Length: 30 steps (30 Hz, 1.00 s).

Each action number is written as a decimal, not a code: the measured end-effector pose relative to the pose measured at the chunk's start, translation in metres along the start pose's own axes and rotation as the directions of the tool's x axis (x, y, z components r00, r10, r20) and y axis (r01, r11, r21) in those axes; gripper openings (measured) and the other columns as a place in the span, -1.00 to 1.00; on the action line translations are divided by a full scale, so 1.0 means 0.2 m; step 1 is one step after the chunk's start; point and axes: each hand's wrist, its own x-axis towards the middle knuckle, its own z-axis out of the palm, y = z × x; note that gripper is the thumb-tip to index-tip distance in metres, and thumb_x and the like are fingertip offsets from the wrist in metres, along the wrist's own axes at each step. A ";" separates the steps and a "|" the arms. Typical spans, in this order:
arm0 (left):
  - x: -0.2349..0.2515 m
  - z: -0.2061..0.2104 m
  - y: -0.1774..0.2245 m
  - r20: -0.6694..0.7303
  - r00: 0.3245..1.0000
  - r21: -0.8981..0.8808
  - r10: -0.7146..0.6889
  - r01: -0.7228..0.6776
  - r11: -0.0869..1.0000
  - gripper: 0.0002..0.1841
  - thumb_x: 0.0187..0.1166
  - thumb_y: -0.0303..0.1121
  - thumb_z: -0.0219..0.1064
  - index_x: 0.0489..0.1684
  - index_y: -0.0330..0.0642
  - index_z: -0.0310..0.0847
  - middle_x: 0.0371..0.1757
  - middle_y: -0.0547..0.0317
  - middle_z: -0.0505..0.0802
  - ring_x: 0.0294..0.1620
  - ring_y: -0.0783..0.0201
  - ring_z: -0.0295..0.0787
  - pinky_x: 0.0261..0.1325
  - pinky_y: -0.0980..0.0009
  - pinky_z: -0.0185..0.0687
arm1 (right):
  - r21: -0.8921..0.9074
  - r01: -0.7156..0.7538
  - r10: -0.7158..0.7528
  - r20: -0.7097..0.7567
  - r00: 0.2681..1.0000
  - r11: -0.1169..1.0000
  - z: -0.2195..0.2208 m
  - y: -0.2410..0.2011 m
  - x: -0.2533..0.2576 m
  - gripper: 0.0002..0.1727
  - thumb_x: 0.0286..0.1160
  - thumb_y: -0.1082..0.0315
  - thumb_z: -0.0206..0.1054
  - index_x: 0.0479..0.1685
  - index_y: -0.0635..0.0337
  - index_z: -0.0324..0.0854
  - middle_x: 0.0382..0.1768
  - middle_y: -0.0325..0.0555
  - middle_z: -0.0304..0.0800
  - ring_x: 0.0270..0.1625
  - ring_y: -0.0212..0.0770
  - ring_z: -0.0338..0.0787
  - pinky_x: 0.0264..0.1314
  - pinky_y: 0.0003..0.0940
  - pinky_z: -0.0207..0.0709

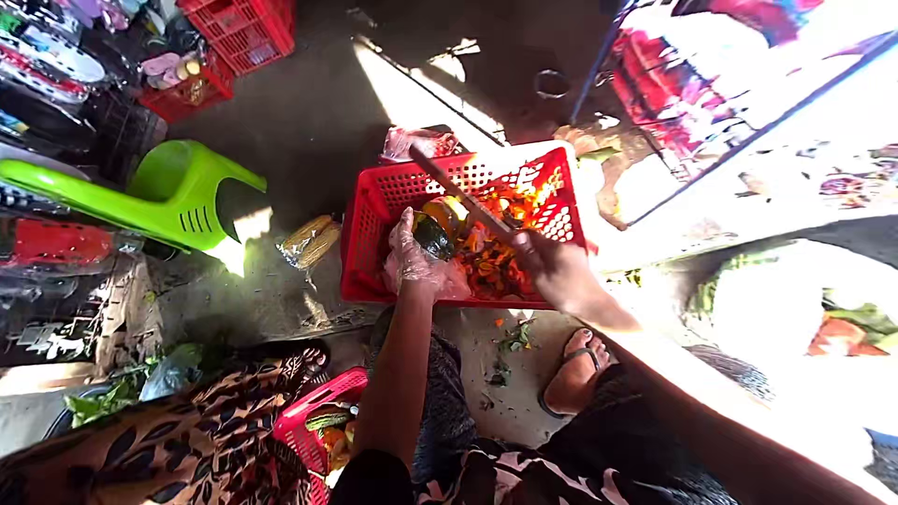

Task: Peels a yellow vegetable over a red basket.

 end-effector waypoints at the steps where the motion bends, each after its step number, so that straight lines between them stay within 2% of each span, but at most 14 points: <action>1: -0.01 0.01 -0.02 0.013 0.999 0.057 0.035 -0.036 0.998 -0.40 0.65 0.28 0.11 0.52 0.15 0.45 0.37 0.14 0.70 0.37 0.16 0.61 0.35 0.02 0.58 | 0.004 0.031 -0.031 0.018 0.999 1.000 0.03 0.00 -0.03 -0.50 0.85 0.10 -0.01 0.09 0.32 0.74 -0.33 0.20 0.80 -0.20 0.24 0.82 -0.11 0.35 0.58; 2: -0.03 0.02 -0.04 0.037 0.996 0.108 0.078 -0.081 0.991 -0.40 0.72 0.24 0.04 0.59 0.12 0.41 0.45 0.11 0.66 0.45 0.13 0.57 0.43 -0.03 0.53 | 0.013 0.062 -0.062 0.045 0.997 0.998 0.07 0.00 -0.05 -0.53 0.84 0.09 0.03 0.25 0.26 0.72 -0.18 0.20 0.85 -0.10 0.24 0.85 0.00 0.34 0.62; 4: -0.05 0.04 -0.09 0.086 0.983 0.154 0.164 -0.176 0.972 -0.46 0.81 0.16 -0.10 0.50 0.03 0.44 0.29 0.11 0.70 0.27 0.20 0.62 0.28 0.09 0.59 | 0.025 0.107 -0.109 0.068 0.992 0.994 0.14 -0.02 -0.08 -0.53 0.79 0.03 0.12 0.36 0.17 0.65 -0.12 0.16 0.86 -0.09 0.20 0.86 0.02 0.34 0.64; 6: -0.10 0.05 -0.11 0.104 0.968 0.176 0.230 -0.245 0.953 -0.41 0.81 0.22 -0.17 0.50 0.06 0.48 0.24 0.12 0.75 0.19 0.26 0.69 0.20 0.17 0.65 | 0.009 0.142 -0.143 0.044 0.989 0.990 0.20 -0.03 -0.09 -0.52 0.73 -0.02 0.20 0.28 0.18 0.69 -0.15 0.13 0.86 -0.14 0.20 0.86 -0.07 0.35 0.63; 7: -0.13 0.06 -0.12 0.084 0.964 0.172 0.252 -0.263 0.949 -0.41 0.81 0.24 -0.22 0.41 0.08 0.51 0.11 0.20 0.77 0.05 0.36 0.70 0.06 0.29 0.67 | -0.012 0.164 -0.164 0.026 0.986 0.986 0.22 -0.03 -0.10 -0.52 0.70 -0.04 0.22 0.23 0.16 0.72 -0.14 0.12 0.86 -0.16 0.19 0.86 -0.12 0.35 0.63; 8: -0.16 0.06 -0.12 0.064 0.961 0.166 0.269 -0.276 0.947 -0.42 0.82 0.22 -0.24 0.39 0.08 0.50 0.05 0.23 0.76 0.00 0.42 0.69 0.02 0.36 0.65 | -0.040 0.194 -0.194 -0.002 0.981 0.980 0.24 -0.03 -0.10 -0.52 0.69 -0.07 0.23 0.19 0.14 0.74 -0.13 0.11 0.87 -0.17 0.19 0.87 -0.17 0.34 0.64; 10: -0.21 0.07 -0.12 0.031 0.949 0.167 0.314 -0.315 0.934 -0.47 0.88 0.10 -0.25 0.45 -0.03 0.44 0.13 0.22 0.72 0.08 0.46 0.63 0.13 0.40 0.59 | -0.090 0.240 -0.245 -0.049 0.968 0.967 0.27 -0.03 -0.09 -0.53 0.69 -0.08 0.23 0.16 0.11 0.78 -0.09 0.12 0.90 -0.15 0.20 0.89 -0.19 0.33 0.66; 12: -0.19 0.09 -0.13 0.032 0.940 0.065 0.341 -0.342 0.937 -0.51 0.90 0.05 -0.26 0.36 -0.05 0.45 0.03 0.23 0.72 0.01 0.47 0.64 0.07 0.42 0.60 | -0.106 0.254 -0.263 -0.079 0.962 0.961 0.29 0.00 -0.08 -0.53 0.70 -0.09 0.21 0.18 0.07 0.78 -0.07 0.10 0.90 -0.17 0.18 0.89 -0.20 0.31 0.67; 13: -0.18 0.10 -0.15 0.061 0.943 -0.020 0.327 -0.326 0.945 -0.51 0.89 0.08 -0.28 0.24 0.01 0.50 -0.09 0.30 0.74 -0.08 0.51 0.68 -0.03 0.48 0.64 | -0.095 0.259 -0.267 -0.087 0.960 0.961 0.29 0.02 -0.06 -0.52 0.71 -0.10 0.21 0.20 0.08 0.78 -0.06 0.10 0.90 -0.17 0.18 0.89 -0.19 0.31 0.67; 16: -0.14 0.11 -0.17 0.137 0.947 -0.165 0.291 -0.267 0.949 -0.52 0.89 0.06 -0.30 0.28 0.02 0.47 -0.06 0.29 0.73 -0.04 0.47 0.68 0.03 0.43 0.66 | -0.060 0.280 -0.285 -0.094 0.954 0.958 0.27 0.05 -0.05 -0.48 0.71 -0.13 0.20 0.19 0.11 0.79 -0.07 0.07 0.91 -0.18 0.12 0.89 -0.17 0.26 0.68; 21: -0.02 0.04 -0.21 0.100 0.945 -0.079 0.312 -0.305 0.949 -0.53 0.87 0.09 -0.19 0.37 0.04 0.48 0.07 0.26 0.75 0.07 0.44 0.69 0.14 0.38 0.66 | -0.049 0.321 -0.325 -0.134 0.936 0.946 0.30 0.05 -0.06 -0.50 0.70 -0.12 0.21 0.16 0.08 0.80 -0.14 0.02 0.91 -0.27 0.01 0.88 -0.26 0.15 0.70; 22: 0.04 0.01 -0.24 0.096 0.940 -0.065 0.328 -0.323 0.944 -0.52 0.86 0.10 -0.15 0.33 0.02 0.52 0.06 0.25 0.77 0.06 0.42 0.71 0.12 0.35 0.67 | -0.047 0.327 -0.330 -0.134 0.934 0.944 0.31 0.05 -0.06 -0.51 0.70 -0.12 0.21 0.14 0.07 0.81 -0.15 0.01 0.91 -0.28 0.00 0.88 -0.27 0.14 0.69; 25: 0.03 0.02 -0.24 0.066 0.951 -0.035 0.303 -0.301 0.953 -0.48 0.82 0.18 -0.14 0.33 0.04 0.53 0.09 0.26 0.77 0.10 0.41 0.70 0.17 0.32 0.65 | -0.054 0.328 -0.332 -0.144 0.932 0.943 0.33 0.06 -0.04 -0.50 0.72 -0.13 0.19 0.13 0.07 0.82 -0.13 0.01 0.92 -0.27 0.00 0.88 -0.26 0.13 0.70; 30: 0.03 0.05 -0.21 0.054 0.943 -0.065 0.328 -0.324 0.944 -0.48 0.82 0.18 -0.13 0.28 0.00 0.53 0.03 0.24 0.77 0.06 0.40 0.71 0.12 0.29 0.68 | -0.046 0.364 -0.367 -0.148 0.918 0.930 0.31 0.07 -0.02 -0.49 0.73 -0.12 0.18 0.09 0.09 0.83 -0.10 0.02 0.93 -0.17 0.02 0.91 -0.19 0.15 0.72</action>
